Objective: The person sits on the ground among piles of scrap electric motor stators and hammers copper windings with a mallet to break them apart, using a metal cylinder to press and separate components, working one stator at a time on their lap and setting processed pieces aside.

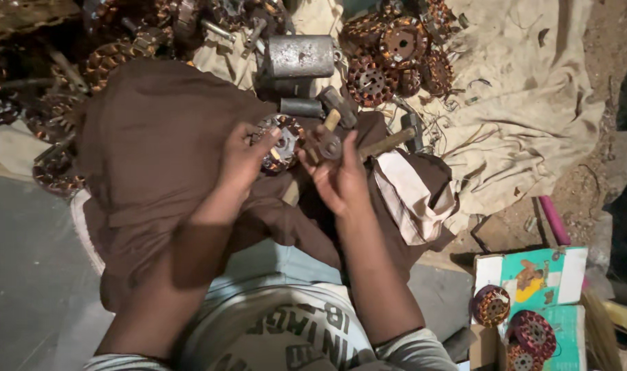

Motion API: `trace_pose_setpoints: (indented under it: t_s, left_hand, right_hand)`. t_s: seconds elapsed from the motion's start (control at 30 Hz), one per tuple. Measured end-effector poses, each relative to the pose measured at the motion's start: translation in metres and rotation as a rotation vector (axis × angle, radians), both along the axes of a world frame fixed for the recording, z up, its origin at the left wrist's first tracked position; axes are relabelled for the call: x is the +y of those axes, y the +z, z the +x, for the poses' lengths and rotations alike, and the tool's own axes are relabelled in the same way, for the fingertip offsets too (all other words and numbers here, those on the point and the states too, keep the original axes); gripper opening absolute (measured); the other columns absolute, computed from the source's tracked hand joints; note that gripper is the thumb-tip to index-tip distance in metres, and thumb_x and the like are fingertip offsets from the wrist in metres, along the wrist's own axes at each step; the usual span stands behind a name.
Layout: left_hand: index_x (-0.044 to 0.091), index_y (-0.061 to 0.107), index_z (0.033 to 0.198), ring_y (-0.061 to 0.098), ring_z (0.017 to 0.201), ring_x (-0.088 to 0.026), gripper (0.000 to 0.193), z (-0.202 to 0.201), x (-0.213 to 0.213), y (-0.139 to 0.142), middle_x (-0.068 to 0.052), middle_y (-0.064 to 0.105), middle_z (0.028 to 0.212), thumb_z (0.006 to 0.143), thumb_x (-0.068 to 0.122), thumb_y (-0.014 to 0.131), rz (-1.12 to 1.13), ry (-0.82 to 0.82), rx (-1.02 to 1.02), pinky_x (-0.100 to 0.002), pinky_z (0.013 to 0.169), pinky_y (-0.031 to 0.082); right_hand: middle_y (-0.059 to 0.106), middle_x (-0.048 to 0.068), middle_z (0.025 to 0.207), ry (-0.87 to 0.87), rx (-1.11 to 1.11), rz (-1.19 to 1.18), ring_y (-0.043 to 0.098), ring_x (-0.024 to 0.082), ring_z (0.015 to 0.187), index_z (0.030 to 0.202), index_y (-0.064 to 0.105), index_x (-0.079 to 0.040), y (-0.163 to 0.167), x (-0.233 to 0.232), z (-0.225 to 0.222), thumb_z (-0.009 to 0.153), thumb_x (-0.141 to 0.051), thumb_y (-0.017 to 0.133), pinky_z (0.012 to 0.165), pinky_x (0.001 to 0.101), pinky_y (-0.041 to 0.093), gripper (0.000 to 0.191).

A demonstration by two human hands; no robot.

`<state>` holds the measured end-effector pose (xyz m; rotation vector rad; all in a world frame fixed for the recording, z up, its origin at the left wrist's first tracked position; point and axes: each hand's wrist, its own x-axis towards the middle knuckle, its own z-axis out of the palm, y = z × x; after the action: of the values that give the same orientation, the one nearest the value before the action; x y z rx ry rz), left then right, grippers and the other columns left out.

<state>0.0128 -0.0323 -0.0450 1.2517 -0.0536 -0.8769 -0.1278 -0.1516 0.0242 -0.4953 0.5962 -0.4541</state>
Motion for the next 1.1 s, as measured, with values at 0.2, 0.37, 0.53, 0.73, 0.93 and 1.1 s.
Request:
trace_pose_setpoints:
  t_s: [0.2,0.37,0.53,0.73,0.93,1.1]
  left_hand:
    - [0.007,0.058,0.091,0.064,0.072,-0.007,0.026,-0.001,-0.001,0.002,-0.003,0.069,0.084,0.091,0.020,0.081,0.010,-0.002,0.000,-0.024,0.063,0.052]
    - [0.007,0.058,0.090,0.062,0.074,-0.005,0.025,-0.001,-0.002,0.005,-0.002,0.068,0.085,0.092,0.019,0.080,0.000,-0.004,-0.025,-0.024,0.062,0.051]
    - [0.007,0.058,0.089,0.063,0.071,-0.006,0.026,-0.001,-0.001,0.003,-0.002,0.069,0.082,0.091,0.019,0.080,-0.004,-0.014,0.017,-0.024,0.061,0.051]
    - [0.006,0.057,0.089,0.061,0.071,-0.005,0.028,0.000,-0.002,-0.001,-0.001,0.066,0.082,0.091,0.019,0.082,0.082,-0.020,-0.088,-0.024,0.060,0.050]
    - [0.007,0.057,0.090,0.064,0.072,-0.005,0.024,-0.002,-0.001,-0.003,-0.001,0.069,0.083,0.093,0.017,0.079,0.011,-0.021,-0.005,-0.023,0.062,0.052]
    - [0.006,0.054,0.090,0.064,0.072,-0.006,0.026,-0.001,-0.001,-0.001,-0.002,0.069,0.083,0.093,0.013,0.079,-0.035,-0.016,0.015,-0.023,0.062,0.052]
  right_hand:
    - [0.071,0.013,0.120,0.032,-0.152,0.026,0.064,0.027,0.121,0.118,0.066,0.000,0.014,0.000,-0.005,0.107,-0.052,0.056,0.108,0.0478,0.049,0.054]
    - [0.070,0.009,0.117,0.097,-0.032,-0.068,0.065,0.023,0.115,0.118,0.068,-0.005,0.008,0.002,-0.006,0.098,-0.042,0.062,0.108,0.0466,0.049,0.043]
    - [0.070,0.013,0.108,0.083,0.147,-0.170,0.065,0.025,0.102,0.112,0.068,0.002,-0.011,0.007,-0.011,0.108,-0.040,0.061,0.095,0.0409,0.050,0.042]
    - [0.068,0.008,0.115,0.177,0.205,-0.335,0.063,0.019,0.108,0.120,0.066,-0.002,-0.025,0.003,-0.015,0.099,-0.029,0.065,0.099,0.0363,0.048,0.035]
    - [0.070,0.013,0.109,0.015,0.070,-0.069,0.067,0.026,0.105,0.112,0.068,0.001,-0.031,-0.004,-0.018,0.103,-0.042,0.058,0.097,0.0441,0.054,0.045]
    - [0.072,0.016,0.114,-0.005,0.131,-0.209,0.067,0.030,0.107,0.112,0.066,0.001,-0.042,-0.010,-0.023,0.106,-0.043,0.058,0.099,0.0443,0.052,0.045]
